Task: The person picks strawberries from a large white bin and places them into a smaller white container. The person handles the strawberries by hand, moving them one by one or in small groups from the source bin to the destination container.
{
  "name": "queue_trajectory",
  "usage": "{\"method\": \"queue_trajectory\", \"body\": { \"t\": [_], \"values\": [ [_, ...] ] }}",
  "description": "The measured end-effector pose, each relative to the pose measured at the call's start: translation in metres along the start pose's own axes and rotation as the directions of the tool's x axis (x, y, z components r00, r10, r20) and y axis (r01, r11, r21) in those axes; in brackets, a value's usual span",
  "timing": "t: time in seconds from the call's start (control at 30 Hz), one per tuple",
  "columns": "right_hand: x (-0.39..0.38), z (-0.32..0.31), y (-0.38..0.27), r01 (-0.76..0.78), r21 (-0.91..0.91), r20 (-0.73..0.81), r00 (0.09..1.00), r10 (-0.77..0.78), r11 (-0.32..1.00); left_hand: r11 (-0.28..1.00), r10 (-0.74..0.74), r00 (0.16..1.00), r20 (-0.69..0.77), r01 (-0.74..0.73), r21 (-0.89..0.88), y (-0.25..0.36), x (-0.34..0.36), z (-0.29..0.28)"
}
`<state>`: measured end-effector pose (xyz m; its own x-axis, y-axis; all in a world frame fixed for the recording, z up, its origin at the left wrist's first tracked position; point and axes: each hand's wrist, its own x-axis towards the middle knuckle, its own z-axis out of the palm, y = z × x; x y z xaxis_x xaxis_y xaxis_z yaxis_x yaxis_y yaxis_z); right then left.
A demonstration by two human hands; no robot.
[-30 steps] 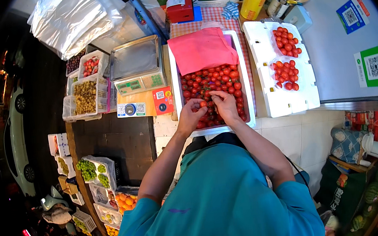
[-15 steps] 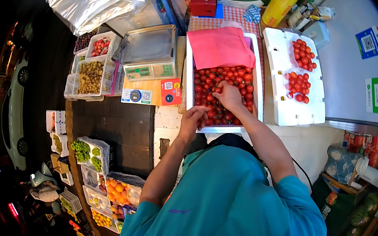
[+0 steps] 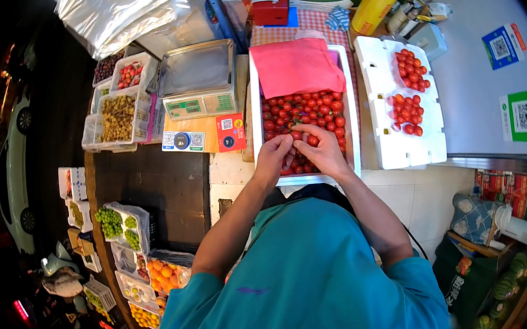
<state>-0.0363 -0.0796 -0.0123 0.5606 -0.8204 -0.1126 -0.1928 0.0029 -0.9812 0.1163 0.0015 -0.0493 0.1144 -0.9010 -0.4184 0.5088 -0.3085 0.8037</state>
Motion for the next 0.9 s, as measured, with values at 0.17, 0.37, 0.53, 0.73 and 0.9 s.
{"method": "queue_trajectory", "body": {
  "t": [0.17, 0.37, 0.53, 0.73, 0.9],
  "values": [
    [-0.008, -0.004, -0.002, -0.071, 0.185, -0.027, 0.997, 0.077, 0.98, 0.997, -0.016, 0.999, 0.04, 0.019, -0.071, -0.001, -0.002, 0.01],
    [-0.014, -0.005, 0.004, -0.075, 0.245, -0.103, 0.989, 0.103, 0.967, 1.0, -0.009, 1.0, 0.011, 0.009, 0.005, 0.001, -0.004, 0.025],
    [-0.017, -0.008, 0.001, -0.191, 0.55, -0.065, 0.961, 0.27, 0.813, 0.999, -0.024, 0.999, -0.031, 0.025, 0.02, -0.004, -0.006, 0.03],
    [-0.021, -0.013, 0.002, -0.231, 0.533, -0.032, 0.956, 0.293, 0.814, 0.999, -0.046, 0.999, -0.029, 0.047, 0.023, -0.001, -0.009, 0.033],
    [-0.018, -0.017, -0.001, -0.291, 0.504, -0.015, 0.938, 0.346, 0.813, 0.947, 0.139, 0.984, -0.115, -0.097, 0.307, -0.006, -0.01, 0.037]
  ]
}}
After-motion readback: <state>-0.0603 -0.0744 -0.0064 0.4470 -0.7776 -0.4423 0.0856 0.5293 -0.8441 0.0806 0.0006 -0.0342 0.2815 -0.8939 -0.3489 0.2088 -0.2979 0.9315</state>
